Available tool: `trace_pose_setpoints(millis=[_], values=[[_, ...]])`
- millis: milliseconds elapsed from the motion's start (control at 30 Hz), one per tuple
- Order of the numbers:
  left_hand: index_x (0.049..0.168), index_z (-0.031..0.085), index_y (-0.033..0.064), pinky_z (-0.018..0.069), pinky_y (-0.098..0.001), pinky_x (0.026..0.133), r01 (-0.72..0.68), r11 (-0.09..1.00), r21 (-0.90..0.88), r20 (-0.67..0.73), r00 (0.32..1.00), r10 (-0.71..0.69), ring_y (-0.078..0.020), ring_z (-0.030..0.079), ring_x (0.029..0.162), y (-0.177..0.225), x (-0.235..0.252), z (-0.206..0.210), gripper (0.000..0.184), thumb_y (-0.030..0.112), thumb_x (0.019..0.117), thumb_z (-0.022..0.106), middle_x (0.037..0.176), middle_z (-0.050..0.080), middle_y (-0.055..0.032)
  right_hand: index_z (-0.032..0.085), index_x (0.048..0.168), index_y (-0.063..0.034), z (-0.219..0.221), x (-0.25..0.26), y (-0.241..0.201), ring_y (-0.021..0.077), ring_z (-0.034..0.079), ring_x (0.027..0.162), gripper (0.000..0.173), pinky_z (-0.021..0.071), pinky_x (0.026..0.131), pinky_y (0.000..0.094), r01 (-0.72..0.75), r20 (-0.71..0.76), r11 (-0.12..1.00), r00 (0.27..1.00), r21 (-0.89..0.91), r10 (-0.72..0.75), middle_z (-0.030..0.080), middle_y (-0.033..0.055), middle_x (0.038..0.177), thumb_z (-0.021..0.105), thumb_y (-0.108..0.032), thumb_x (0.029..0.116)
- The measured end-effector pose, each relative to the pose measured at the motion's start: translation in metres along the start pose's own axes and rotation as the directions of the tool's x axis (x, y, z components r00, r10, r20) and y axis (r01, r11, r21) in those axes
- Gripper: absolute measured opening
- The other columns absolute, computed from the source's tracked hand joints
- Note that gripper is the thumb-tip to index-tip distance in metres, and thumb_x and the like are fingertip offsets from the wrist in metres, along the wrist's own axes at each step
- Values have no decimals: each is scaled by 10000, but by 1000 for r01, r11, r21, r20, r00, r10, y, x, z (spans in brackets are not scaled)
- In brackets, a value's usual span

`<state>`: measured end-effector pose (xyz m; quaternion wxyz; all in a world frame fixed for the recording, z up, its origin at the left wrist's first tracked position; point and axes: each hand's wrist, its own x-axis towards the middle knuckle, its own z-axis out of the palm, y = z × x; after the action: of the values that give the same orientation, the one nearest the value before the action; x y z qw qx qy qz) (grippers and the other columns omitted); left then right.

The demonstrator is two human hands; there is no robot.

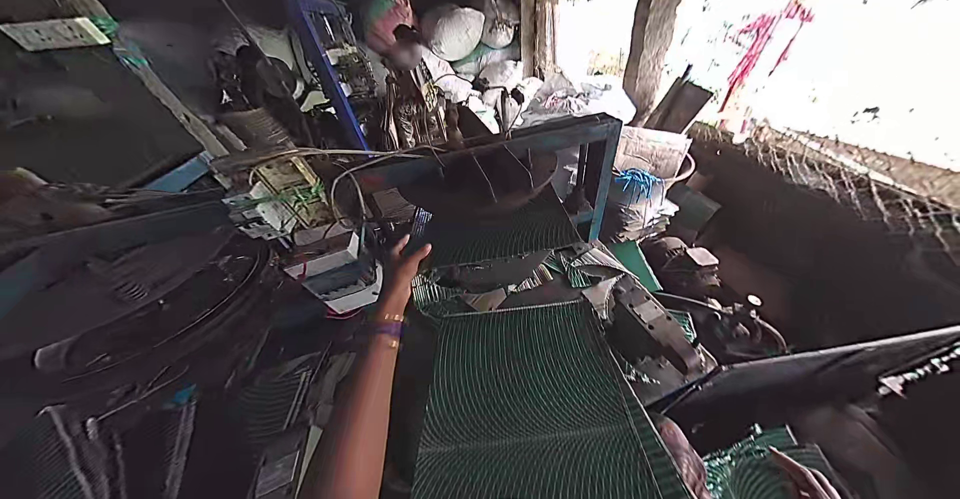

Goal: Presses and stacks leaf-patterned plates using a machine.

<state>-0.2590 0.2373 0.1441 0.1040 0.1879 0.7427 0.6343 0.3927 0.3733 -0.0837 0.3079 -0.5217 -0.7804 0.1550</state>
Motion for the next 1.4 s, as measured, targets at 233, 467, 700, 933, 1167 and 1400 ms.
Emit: trace_pose_setpoints(millis=[233, 467, 700, 933, 1167, 1400], values=[[1476, 492, -7, 481, -549, 996, -10, 983, 186, -42, 999, 18, -412, 561, 1241, 5, 52, 15, 670, 232, 920, 779, 1420, 531, -293, 729, 1127, 67, -14, 94, -118, 406, 693, 1016, 306, 557, 900, 521, 251, -369, 964, 907, 85, -203, 707, 270, 1106, 486, -70, 1001], [1478, 472, -27, 494, -568, 1000, -49, 984, 174, -11, 999, 52, -417, 550, 1275, -6, 46, 1, 668, 236, 934, 757, 1450, 500, -297, 728, 1137, 47, 0, 160, -169, 487, 635, 1125, 251, 494, 962, 623, 229, -373, 966, 912, 123, -168, 678, 299, 1156, 553, -59, 990], [1619, 120, 44, 569, -537, 902, -27, 998, -55, -124, 992, 20, -401, 635, 1153, -8, -30, -3, 835, 471, 1042, 545, 1490, 438, -298, 652, 1287, 17, 33, 229, -189, 457, 633, 1190, 315, 487, 979, 633, 66, -205, 997, 976, -37, -72, 668, 273, 1246, 486, -78, 1037], [1460, 530, 38, 340, -569, 1162, -363, 713, 600, 264, 931, 252, -373, 458, 1399, -142, -188, 18, 711, 557, 975, 507, 1491, 517, -180, 652, 1318, -24, 54, 253, -194, 438, 592, 1254, 342, 466, 1013, 601, 77, 8, 979, 997, -189, -77, 655, 244, 1295, 510, -55, 1008], [1374, 651, 173, 370, -558, 1128, -423, 489, 763, 281, 898, 337, -363, 506, 1350, -164, -195, 24, 656, 628, 945, 456, 1471, 550, -123, 659, 1311, -27, 57, 252, -195, 435, 593, 1256, 339, 472, 1013, 600, 60, 1, 984, 998, -169, -60, 657, 240, 1295, 485, -54, 1021], [1369, 646, 103, 330, -599, 1149, -437, 552, 711, 273, 894, 355, -413, 493, 1363, -165, -197, 27, 619, 535, 941, 533, 1468, 546, -176, 671, 1286, -21, 60, 253, -192, 430, 605, 1242, 319, 484, 999, 596, 43, -11, 986, 999, -159, -46, 667, 231, 1283, 487, -64, 1029]])
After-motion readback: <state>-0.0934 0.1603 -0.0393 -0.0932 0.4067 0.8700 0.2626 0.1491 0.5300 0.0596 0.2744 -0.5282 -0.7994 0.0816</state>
